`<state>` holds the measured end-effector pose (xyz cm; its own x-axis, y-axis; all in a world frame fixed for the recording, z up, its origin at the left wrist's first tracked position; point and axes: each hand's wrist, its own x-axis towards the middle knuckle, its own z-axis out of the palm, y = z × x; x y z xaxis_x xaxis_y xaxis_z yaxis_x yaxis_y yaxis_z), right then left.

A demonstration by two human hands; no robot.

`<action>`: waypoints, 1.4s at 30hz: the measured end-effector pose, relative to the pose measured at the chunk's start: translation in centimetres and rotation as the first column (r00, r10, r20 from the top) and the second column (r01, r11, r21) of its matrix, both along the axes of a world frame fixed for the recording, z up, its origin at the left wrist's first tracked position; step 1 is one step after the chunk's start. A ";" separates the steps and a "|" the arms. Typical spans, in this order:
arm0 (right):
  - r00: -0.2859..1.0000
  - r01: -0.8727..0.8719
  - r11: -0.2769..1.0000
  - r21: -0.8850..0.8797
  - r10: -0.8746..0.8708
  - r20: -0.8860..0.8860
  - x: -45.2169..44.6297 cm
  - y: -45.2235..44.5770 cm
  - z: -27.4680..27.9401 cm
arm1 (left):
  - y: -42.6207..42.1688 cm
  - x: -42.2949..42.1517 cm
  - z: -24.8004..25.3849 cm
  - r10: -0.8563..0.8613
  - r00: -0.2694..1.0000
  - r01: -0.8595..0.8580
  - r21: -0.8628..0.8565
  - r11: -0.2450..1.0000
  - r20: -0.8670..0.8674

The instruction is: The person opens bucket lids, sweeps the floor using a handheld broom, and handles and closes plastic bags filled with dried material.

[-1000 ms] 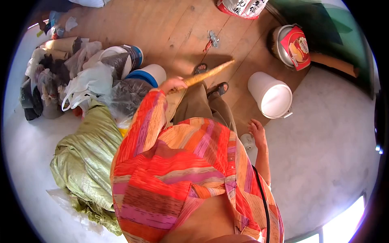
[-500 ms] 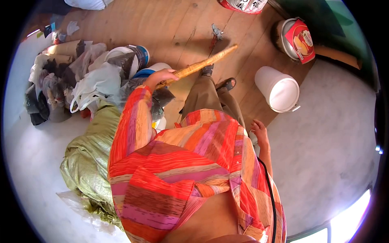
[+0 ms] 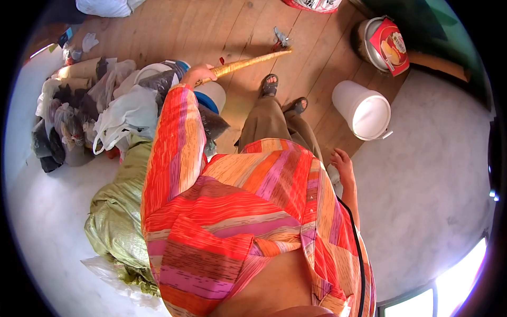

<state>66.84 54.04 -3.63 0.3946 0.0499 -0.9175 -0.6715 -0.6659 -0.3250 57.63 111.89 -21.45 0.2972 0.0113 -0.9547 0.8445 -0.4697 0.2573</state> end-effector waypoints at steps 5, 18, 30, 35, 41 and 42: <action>1.000 -0.021 1.000 -0.008 0.021 0.000 -0.5 -0.1 -0.5 | 1.5 -1.2 1.9 0.161 0.987 -0.160 -0.027 0.987 0.025; 0.999 -0.018 1.000 0.012 0.017 0.034 0.2 0.7 -0.7 | -12.8 -0.5 0.8 -0.043 0.997 0.064 -0.367 0.928 0.066; 0.996 -0.088 0.996 -0.029 0.089 0.022 0.8 0.9 -0.6 | -18.9 -1.3 -2.3 -0.303 0.953 0.302 -0.157 0.940 0.019; 0.990 -0.126 0.992 0.013 0.125 0.066 0.9 1.3 -0.7 | -19.6 -1.4 -2.4 -0.302 0.952 0.307 -0.138 0.942 0.053; 0.996 -0.066 0.997 0.048 0.063 0.065 0.9 0.5 -0.6 | -16.2 -0.7 -1.6 0.162 0.971 -0.212 -0.320 0.923 -0.178; 0.996 -0.063 0.997 0.052 0.060 0.066 0.8 0.3 -0.6 | -15.2 -1.4 -1.6 0.156 0.972 -0.207 -0.323 0.923 -0.177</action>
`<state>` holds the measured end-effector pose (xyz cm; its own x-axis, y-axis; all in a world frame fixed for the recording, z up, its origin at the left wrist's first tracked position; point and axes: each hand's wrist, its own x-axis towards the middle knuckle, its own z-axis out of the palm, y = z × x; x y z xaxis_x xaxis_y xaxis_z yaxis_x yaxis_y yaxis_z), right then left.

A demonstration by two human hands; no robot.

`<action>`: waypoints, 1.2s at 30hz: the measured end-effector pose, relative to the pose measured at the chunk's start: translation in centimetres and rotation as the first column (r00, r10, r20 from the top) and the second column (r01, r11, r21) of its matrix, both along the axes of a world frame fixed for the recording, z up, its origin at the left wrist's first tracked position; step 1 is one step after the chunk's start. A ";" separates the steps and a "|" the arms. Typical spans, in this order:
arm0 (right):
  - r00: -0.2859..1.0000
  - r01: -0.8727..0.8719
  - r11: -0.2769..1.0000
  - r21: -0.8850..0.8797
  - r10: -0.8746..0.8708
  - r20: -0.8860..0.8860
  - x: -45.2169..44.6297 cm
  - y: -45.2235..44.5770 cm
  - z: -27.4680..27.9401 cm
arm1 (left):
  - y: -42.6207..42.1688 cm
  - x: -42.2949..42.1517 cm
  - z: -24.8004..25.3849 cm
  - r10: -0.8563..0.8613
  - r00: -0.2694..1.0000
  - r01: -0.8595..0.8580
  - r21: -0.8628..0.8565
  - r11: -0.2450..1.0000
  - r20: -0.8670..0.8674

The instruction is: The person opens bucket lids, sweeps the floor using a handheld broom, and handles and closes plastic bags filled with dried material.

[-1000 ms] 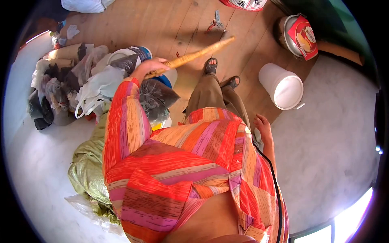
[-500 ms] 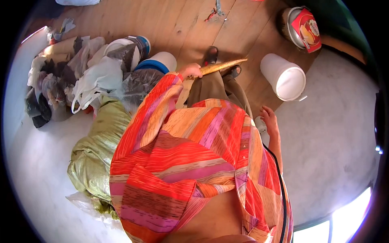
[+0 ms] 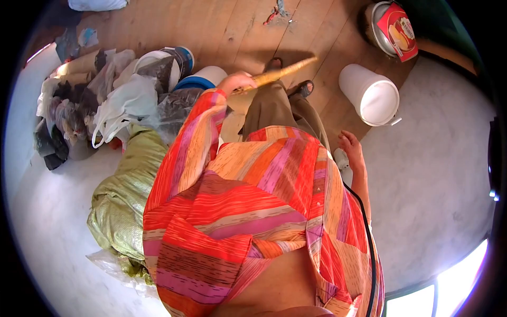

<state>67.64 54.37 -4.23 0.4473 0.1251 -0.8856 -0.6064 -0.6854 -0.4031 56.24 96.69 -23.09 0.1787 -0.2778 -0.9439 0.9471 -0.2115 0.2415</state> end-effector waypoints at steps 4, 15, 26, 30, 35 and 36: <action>0.999 0.044 0.999 -0.022 -0.044 0.008 -0.9 -1.0 0.2 | 4.0 -1.8 0.2 0.232 0.973 -0.232 -0.019 0.972 -0.004; 0.996 0.004 0.995 -0.101 -0.013 -0.086 -3.5 -4.0 -1.3 | -6.0 1.7 1.8 0.408 0.913 -0.383 -0.291 0.877 0.029; 0.981 0.192 0.976 -0.102 -0.189 0.036 -4.3 -7.0 2.2 | -9.6 3.3 -6.0 0.634 0.769 -0.590 -0.291 0.753 0.081; 0.990 0.096 0.992 -0.080 -0.104 -0.091 -5.8 -9.1 -0.3 | -3.2 -0.8 -3.7 0.692 0.713 -0.701 -0.093 0.707 -0.112; 0.995 0.069 0.996 -0.059 -0.073 -0.063 -5.5 -7.8 -1.6 | -1.9 -3.8 0.1 0.686 0.726 -0.676 -0.134 0.724 0.041; 0.997 0.047 0.997 -0.065 -0.051 -0.058 -5.0 -7.4 -1.9 | -2.0 -4.1 0.8 0.720 0.692 -0.705 -0.165 0.690 0.053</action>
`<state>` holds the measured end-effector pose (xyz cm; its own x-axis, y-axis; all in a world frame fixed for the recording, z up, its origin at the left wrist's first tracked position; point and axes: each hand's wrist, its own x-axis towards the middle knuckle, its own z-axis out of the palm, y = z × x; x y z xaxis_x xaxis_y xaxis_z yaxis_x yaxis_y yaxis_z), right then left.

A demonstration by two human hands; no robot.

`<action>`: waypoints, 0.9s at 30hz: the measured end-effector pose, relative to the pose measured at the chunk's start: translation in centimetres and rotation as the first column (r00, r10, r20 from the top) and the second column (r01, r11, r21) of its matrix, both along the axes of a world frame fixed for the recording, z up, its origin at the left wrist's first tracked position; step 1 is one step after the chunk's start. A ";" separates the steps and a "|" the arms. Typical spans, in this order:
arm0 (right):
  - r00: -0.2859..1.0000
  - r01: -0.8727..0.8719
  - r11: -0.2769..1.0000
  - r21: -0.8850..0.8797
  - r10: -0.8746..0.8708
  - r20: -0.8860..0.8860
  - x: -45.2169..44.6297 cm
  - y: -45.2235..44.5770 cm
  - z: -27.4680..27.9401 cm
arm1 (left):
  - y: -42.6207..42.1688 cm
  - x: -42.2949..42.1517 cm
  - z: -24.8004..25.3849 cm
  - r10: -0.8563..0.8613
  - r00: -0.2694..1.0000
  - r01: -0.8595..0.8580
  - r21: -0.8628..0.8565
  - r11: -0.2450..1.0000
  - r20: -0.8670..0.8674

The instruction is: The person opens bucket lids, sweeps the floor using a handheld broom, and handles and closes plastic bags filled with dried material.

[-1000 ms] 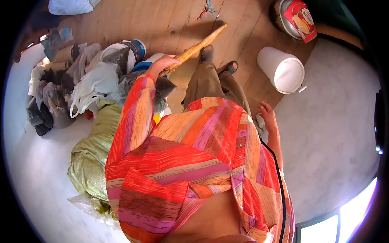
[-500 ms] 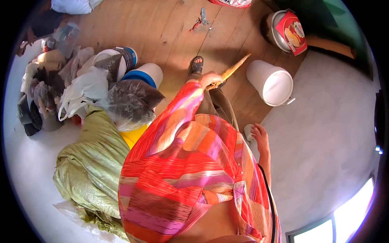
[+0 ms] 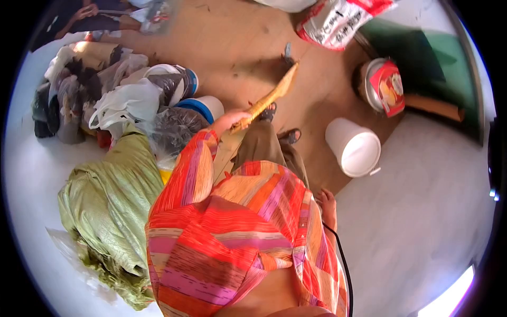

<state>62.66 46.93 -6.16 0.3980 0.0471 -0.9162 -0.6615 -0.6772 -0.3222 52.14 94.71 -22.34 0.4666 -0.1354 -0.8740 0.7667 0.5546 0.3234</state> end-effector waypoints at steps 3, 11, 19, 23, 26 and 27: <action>0.999 0.035 0.997 0.068 -0.037 0.036 1.2 0.0 -1.3 | -1.7 0.2 0.9 0.077 0.993 -0.072 -0.054 0.996 0.095; 0.989 -0.149 0.988 0.049 0.148 0.020 7.4 0.2 -1.7 | -7.0 12.0 0.5 0.213 0.955 -0.203 -0.072 0.977 0.205; 0.973 -0.228 0.970 0.087 0.226 0.039 17.6 0.2 0.3 | -10.6 11.6 -2.2 0.431 0.883 -0.415 -0.120 0.902 0.187; 0.954 -0.299 0.951 0.083 0.294 0.064 23.1 -1.8 -1.1 | -13.9 10.0 -1.2 0.550 0.835 -0.544 -0.116 0.831 0.027; 0.930 -0.367 0.927 0.081 0.365 0.037 26.5 -2.6 -2.9 | -15.0 9.3 0.5 0.493 0.870 -0.494 -0.039 0.869 -0.019; 0.925 -0.381 0.919 0.102 0.379 0.040 27.5 -2.6 -3.4 | -15.7 9.2 0.4 0.487 0.873 -0.487 -0.036 0.873 -0.008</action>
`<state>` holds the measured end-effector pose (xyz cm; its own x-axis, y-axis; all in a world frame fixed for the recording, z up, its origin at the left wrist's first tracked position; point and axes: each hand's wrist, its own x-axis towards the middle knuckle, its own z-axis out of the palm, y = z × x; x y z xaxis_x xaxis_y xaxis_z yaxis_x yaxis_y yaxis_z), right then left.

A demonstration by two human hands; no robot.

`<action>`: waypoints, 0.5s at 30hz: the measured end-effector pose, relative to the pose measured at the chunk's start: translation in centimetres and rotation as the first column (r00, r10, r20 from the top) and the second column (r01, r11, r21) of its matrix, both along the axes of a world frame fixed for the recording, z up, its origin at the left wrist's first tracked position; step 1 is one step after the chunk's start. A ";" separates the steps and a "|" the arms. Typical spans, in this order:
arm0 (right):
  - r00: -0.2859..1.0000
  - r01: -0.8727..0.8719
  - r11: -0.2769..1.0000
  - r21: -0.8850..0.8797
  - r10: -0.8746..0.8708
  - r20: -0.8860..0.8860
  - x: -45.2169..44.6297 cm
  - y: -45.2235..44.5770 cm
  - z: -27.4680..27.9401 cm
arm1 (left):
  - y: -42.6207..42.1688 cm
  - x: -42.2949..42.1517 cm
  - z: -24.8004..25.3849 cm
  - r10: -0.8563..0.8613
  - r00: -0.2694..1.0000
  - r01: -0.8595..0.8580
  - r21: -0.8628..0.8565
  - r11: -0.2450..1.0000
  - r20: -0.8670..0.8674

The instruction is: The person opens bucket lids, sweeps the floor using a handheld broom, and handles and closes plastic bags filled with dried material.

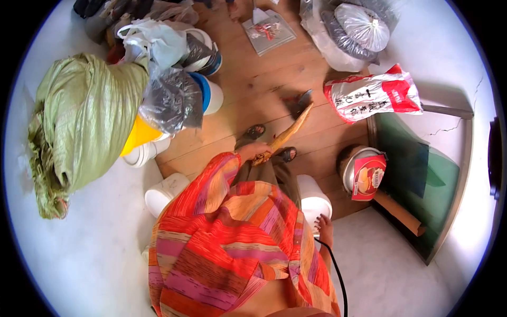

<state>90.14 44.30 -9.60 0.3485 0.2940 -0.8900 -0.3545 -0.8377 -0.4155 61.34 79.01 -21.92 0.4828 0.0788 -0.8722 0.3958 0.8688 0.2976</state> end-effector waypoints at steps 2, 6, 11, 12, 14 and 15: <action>1.000 -0.029 1.000 -0.003 0.029 -0.012 1.6 0.4 -0.2 | -1.3 -0.5 -0.3 -0.012 1.000 0.011 -0.014 1.000 -0.013; 1.000 -0.005 1.000 -0.024 0.006 0.024 2.2 2.7 1.9 | -0.9 0.5 -1.5 -0.290 0.957 0.291 -0.057 0.955 0.019; 0.997 0.044 0.997 -0.060 -0.040 0.068 -0.8 5.0 5.0 | 0.4 3.1 -3.0 -0.452 0.890 0.453 -0.001 0.892 0.051; 0.997 0.071 0.995 -0.070 -0.069 0.039 -1.7 4.7 4.9 | 0.6 3.4 -2.5 -0.444 0.894 0.443 0.039 0.896 0.063; 0.990 0.140 0.986 -0.093 -0.141 -0.009 -3.5 4.5 5.2 | 1.4 3.7 -1.0 -0.442 0.894 0.434 0.104 0.895 0.070; 0.987 0.156 0.982 -0.106 -0.158 -0.015 -4.7 4.1 5.0 | 1.8 3.7 -0.5 -0.450 0.890 0.440 0.124 0.889 0.069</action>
